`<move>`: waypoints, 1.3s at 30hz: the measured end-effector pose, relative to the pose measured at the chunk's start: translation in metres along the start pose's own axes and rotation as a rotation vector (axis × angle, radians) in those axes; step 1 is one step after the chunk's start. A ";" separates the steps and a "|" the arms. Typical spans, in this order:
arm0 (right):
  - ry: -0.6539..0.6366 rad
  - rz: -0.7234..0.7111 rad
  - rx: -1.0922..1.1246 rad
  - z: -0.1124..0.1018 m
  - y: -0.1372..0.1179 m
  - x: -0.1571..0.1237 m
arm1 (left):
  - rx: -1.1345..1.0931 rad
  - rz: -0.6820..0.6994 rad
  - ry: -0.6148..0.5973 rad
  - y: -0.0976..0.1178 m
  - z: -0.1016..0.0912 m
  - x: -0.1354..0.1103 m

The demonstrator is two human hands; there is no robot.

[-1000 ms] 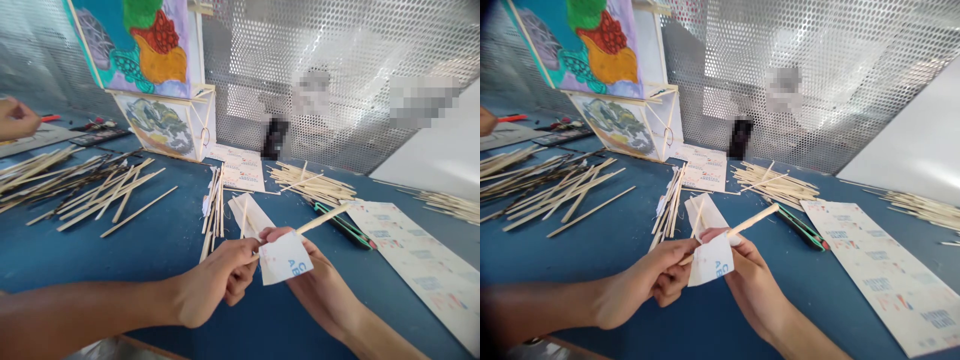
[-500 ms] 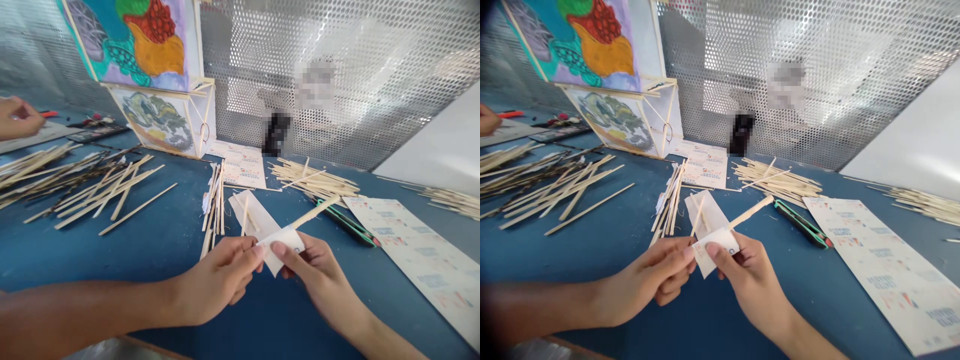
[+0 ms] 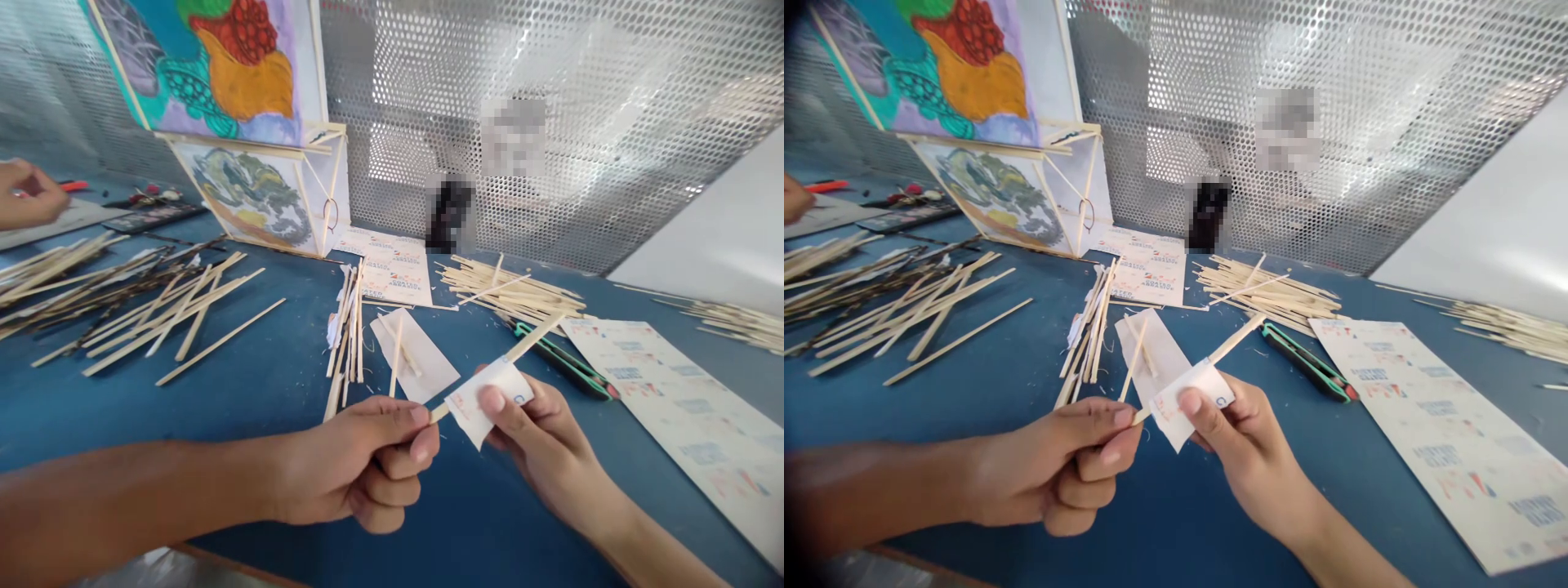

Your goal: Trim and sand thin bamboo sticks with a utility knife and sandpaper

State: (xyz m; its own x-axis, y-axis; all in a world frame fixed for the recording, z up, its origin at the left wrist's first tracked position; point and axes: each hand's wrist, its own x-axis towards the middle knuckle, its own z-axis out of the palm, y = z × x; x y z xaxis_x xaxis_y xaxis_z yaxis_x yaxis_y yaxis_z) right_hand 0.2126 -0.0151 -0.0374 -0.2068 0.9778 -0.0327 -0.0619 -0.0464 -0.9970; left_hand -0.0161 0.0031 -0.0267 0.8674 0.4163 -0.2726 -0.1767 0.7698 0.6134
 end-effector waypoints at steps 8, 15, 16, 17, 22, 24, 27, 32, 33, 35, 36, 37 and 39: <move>0.107 0.066 0.003 -0.006 -0.002 0.008 | 0.797 0.100 0.380 -0.014 0.006 -0.003; 0.093 0.201 0.320 0.014 -0.011 -0.003 | 0.580 0.091 0.274 -0.017 0.007 -0.001; 0.102 0.185 0.289 0.013 -0.009 -0.003 | 0.567 0.096 0.274 -0.016 0.008 0.000; 0.117 0.148 0.226 0.012 -0.007 -0.004 | 0.574 0.100 0.277 -0.016 0.009 0.000; 0.151 0.016 -0.166 0.006 -0.002 -0.007 | 0.644 0.084 0.229 -0.015 0.013 -0.002; 0.083 0.036 -0.225 0.008 -0.002 -0.007 | 0.647 0.104 0.250 -0.016 0.013 -0.003; 0.050 0.065 -0.280 0.013 -0.001 -0.005 | 0.796 0.154 0.341 -0.016 0.015 -0.006; 0.104 0.078 -0.314 0.022 -0.001 -0.007 | 1.264 0.192 0.498 -0.018 0.011 -0.008; 0.120 0.068 -0.318 0.023 -0.003 -0.008 | 1.320 0.180 0.508 -0.018 0.009 -0.008; 0.182 0.049 -0.333 0.024 -0.005 -0.009 | 1.402 0.165 0.512 -0.018 0.006 -0.009; 0.236 0.044 -0.339 0.023 -0.005 -0.008 | 1.430 0.171 0.512 -0.018 0.005 -0.009; 0.299 0.043 -0.337 0.021 -0.004 -0.008 | 1.450 0.175 0.511 -0.017 0.005 -0.008; 0.403 0.057 -0.312 0.016 0.001 -0.006 | 1.468 0.168 0.498 -0.015 0.006 -0.007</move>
State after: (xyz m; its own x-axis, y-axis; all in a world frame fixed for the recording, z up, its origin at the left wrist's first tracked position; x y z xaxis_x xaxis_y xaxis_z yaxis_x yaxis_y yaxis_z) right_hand 0.1979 -0.0244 -0.0373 0.1957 0.9794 -0.0505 0.2453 -0.0988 -0.9644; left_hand -0.0169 -0.0143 -0.0301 0.5964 0.7873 -0.1561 0.5984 -0.3065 0.7402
